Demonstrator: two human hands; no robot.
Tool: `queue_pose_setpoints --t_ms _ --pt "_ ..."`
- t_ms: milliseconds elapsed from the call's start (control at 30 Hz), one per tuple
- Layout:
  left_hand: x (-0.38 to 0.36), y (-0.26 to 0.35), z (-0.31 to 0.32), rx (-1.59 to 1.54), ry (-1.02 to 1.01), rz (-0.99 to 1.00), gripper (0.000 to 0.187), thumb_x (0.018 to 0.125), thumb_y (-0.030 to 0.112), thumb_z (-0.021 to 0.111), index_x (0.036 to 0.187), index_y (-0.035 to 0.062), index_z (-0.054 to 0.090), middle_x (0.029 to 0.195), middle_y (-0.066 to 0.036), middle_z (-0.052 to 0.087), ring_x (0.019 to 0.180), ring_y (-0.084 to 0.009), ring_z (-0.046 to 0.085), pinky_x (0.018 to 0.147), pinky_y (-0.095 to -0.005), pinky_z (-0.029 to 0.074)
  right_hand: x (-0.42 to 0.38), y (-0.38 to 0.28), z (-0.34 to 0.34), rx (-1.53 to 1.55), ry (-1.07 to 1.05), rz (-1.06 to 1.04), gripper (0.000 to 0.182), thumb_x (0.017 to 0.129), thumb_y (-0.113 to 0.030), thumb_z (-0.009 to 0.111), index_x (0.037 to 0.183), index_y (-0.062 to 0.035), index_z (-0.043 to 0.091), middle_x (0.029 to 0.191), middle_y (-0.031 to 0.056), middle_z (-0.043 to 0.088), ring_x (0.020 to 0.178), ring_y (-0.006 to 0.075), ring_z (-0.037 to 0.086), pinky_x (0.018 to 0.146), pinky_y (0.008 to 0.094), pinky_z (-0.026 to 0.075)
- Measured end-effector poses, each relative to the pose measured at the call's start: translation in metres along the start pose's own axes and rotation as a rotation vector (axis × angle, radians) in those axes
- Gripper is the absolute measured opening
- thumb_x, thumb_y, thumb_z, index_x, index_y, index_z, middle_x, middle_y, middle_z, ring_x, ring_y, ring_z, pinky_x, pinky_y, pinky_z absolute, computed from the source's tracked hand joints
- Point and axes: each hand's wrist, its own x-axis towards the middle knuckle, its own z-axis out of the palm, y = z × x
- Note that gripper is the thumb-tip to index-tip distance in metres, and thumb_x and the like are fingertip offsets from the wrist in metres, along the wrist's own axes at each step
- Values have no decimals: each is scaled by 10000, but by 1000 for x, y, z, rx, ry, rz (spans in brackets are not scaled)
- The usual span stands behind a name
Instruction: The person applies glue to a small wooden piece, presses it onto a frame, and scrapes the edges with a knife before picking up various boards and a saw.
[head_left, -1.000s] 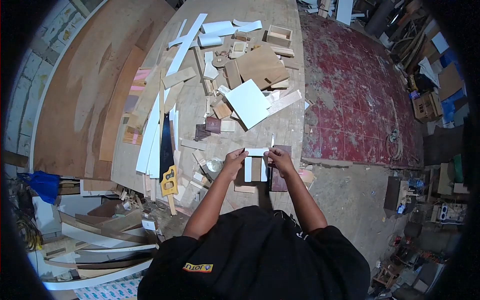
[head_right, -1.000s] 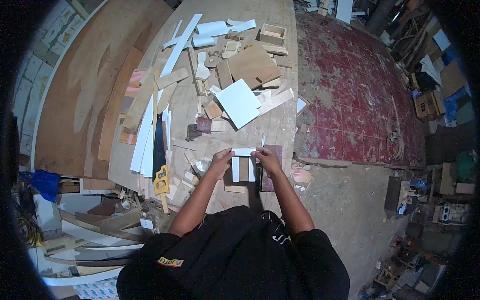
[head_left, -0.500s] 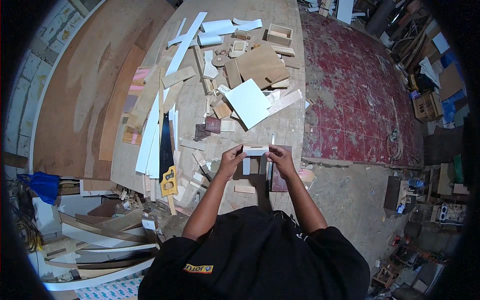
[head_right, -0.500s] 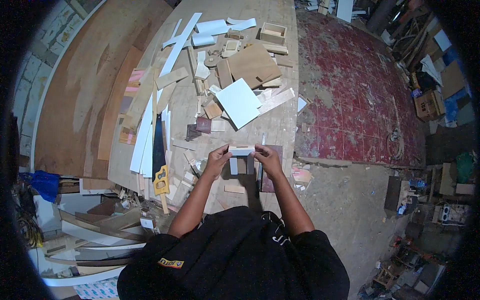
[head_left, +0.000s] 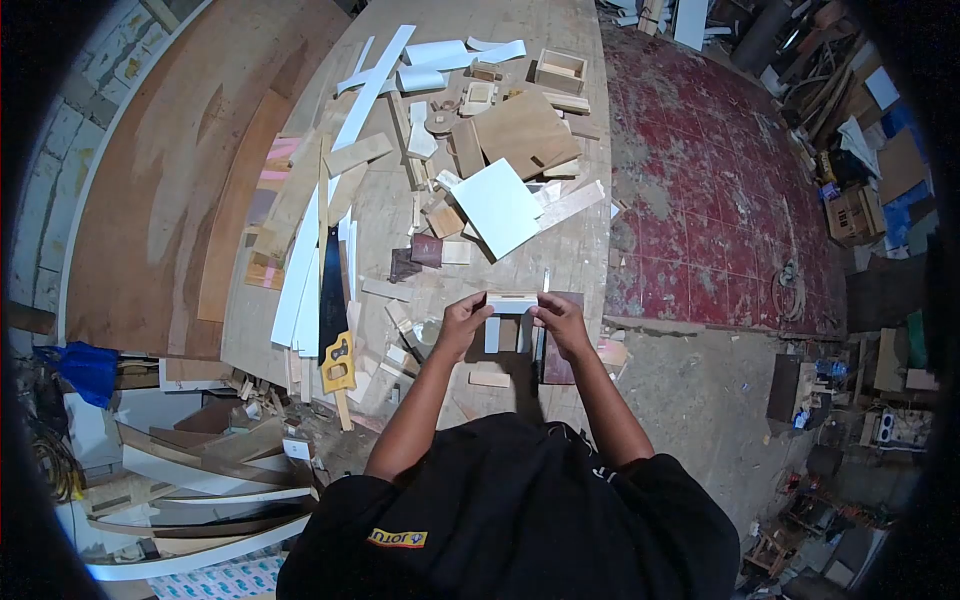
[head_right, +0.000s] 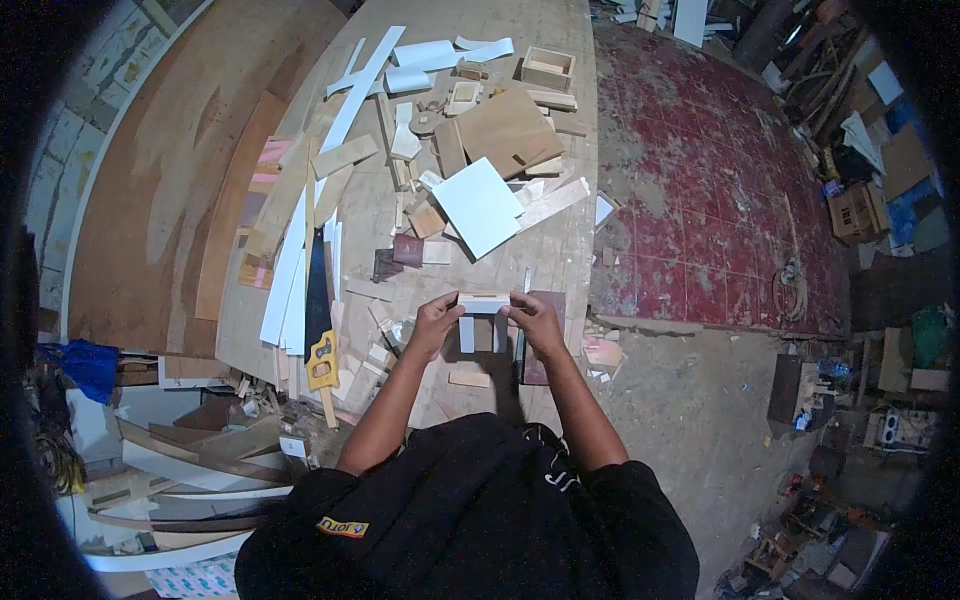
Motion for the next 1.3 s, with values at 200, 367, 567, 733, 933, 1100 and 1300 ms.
queue_pose_setpoints --t_ms 200,367,567,733,933,1100,1300 --pt "-1 0 0 18 17 -18 401 909 131 657 1246 -69 566 1135 -90 650 1025 -128 598 928 -270 457 0 0 1 -7 7 29 486 839 -168 740 1239 55 578 1059 122 671 938 178 637 800 305 524" --pt "3 -4 -2 16 50 -109 387 925 158 638 1243 -51 566 1089 -79 656 962 -119 606 853 -257 480 1 0 9 103 37 116 320 866 -163 710 1144 -19 641 902 14 656 748 78 580 652 234 483" --pt "13 -34 -9 -135 204 -293 539 937 239 610 1376 -4 412 1095 -87 612 949 -150 591 808 -289 487 36 65 -3 -63 186 215 226 855 -274 722 897 -59 667 748 6 598 573 83 500 483 244 379" --pt "25 -61 -19 -109 254 -252 693 922 243 621 1455 -8 256 1220 -166 571 1077 -222 569 905 -342 467 46 75 9 -164 257 211 379 866 -279 702 1129 -24 601 845 37 615 609 100 526 481 250 404" --pt "14 -71 -15 431 353 20 668 890 180 649 1425 -1 294 1254 -248 566 1191 -285 537 1001 -366 419 35 94 6 27 298 128 467 876 -53 644 1289 30 444 872 61 593 684 111 574 554 238 471" --pt "-58 -78 -8 802 299 130 403 830 99 651 1183 11 476 1112 -182 580 1071 -320 565 919 -408 450 -4 110 -16 -295 208 -50 150 880 -59 631 1020 -11 607 712 40 604 554 89 541 472 242 428" --pt "-121 -109 -10 1311 -5 352 368 765 104 680 1100 48 537 1064 -136 546 1028 -348 524 879 -452 439 -46 98 -28 -310 178 121 114 909 -124 610 842 -37 643 626 17 567 486 91 502 439 237 392"
